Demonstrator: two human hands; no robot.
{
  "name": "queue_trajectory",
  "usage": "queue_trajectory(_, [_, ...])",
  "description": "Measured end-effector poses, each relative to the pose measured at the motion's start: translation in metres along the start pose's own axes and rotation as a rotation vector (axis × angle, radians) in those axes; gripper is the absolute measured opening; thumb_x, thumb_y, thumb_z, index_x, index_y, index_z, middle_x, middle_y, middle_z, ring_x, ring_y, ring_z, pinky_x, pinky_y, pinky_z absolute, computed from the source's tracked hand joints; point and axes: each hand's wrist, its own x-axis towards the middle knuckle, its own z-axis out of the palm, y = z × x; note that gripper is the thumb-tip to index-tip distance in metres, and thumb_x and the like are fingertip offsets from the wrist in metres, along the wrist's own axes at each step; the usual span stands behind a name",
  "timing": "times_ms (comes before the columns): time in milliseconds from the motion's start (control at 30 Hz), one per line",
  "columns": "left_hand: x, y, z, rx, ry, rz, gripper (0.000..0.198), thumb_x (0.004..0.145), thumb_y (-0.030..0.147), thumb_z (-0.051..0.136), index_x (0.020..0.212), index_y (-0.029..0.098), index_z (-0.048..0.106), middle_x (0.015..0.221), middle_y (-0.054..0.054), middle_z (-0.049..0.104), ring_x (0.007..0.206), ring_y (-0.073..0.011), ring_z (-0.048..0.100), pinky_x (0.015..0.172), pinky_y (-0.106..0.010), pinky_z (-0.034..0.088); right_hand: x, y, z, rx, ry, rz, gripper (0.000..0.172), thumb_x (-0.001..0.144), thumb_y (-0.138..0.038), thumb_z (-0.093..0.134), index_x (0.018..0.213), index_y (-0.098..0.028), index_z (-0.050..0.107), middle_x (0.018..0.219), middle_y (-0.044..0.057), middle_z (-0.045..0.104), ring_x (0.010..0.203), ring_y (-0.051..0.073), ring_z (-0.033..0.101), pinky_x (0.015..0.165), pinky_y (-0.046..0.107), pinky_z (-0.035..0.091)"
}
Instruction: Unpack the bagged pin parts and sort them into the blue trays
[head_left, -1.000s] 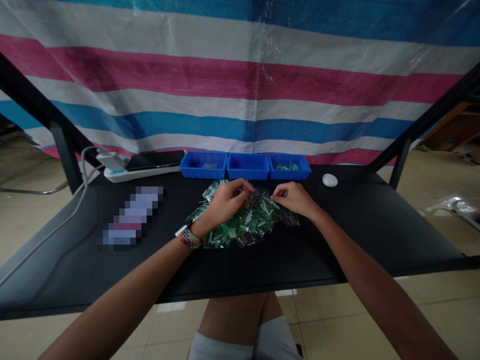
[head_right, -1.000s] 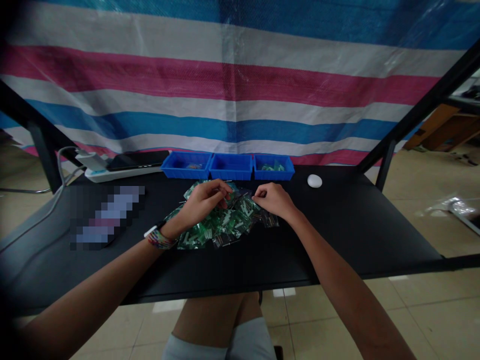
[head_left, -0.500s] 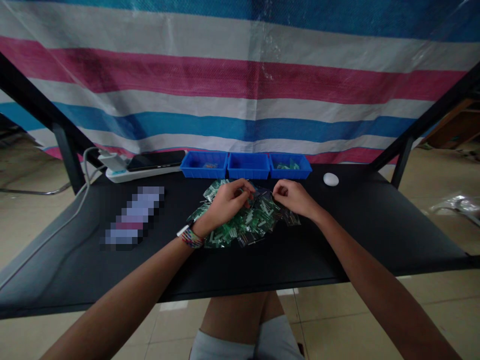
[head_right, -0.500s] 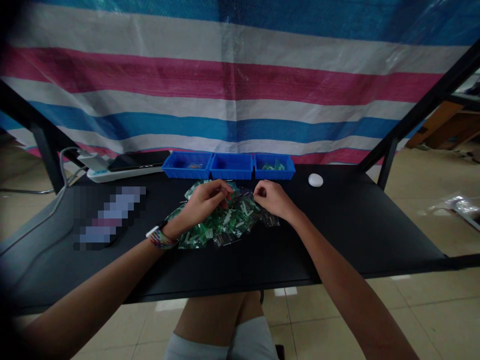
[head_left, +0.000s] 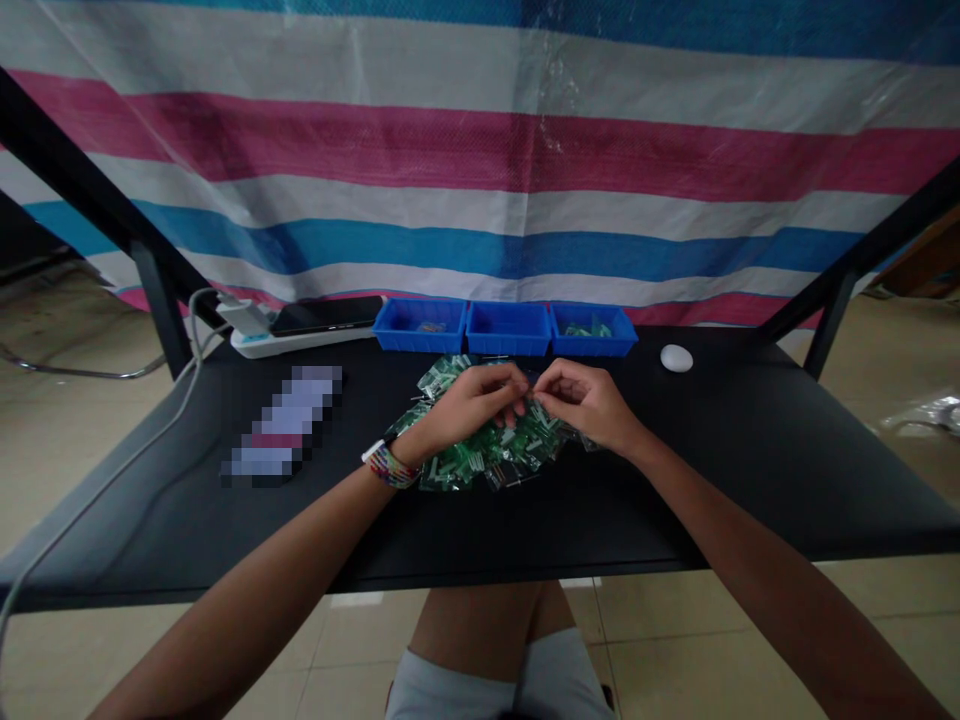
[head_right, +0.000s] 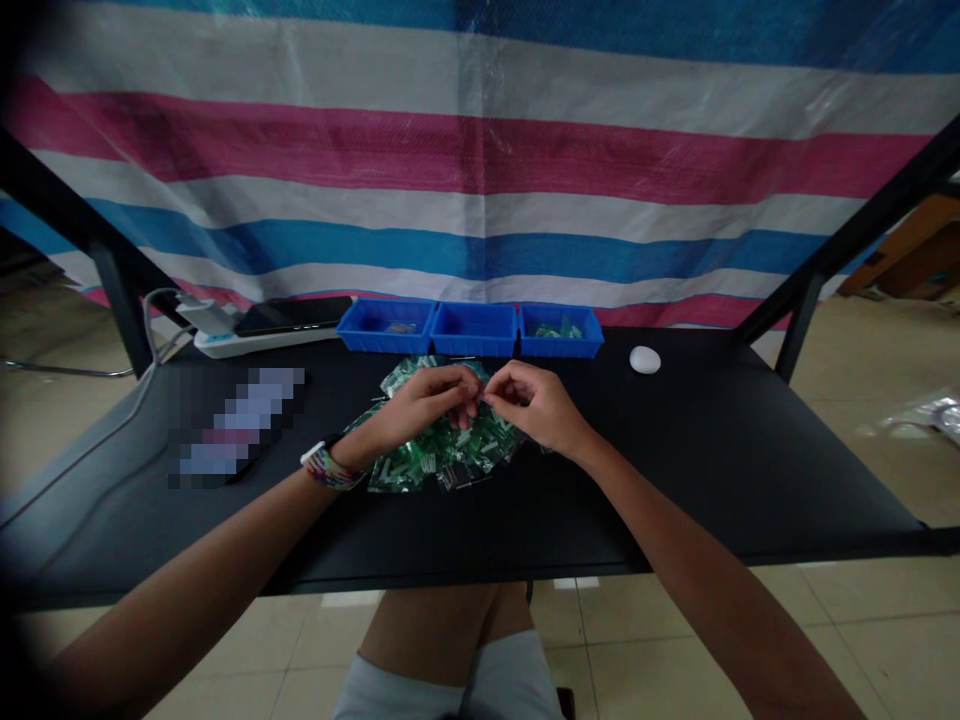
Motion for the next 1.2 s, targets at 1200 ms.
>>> queue_trajectory(1200, [0.002,0.0,0.002,0.022,0.214,0.048,0.022,0.091,0.036,0.07,0.083,0.017,0.064,0.067,0.002,0.063,0.057,-0.0111,0.061,0.056,-0.023,0.05,0.005,0.007,-0.005,0.117,0.164,0.088,0.036,0.084,-0.051,0.085,0.088,-0.022,0.066,0.075,-0.001,0.066,0.06,0.014,0.062,0.059,0.03,0.05])
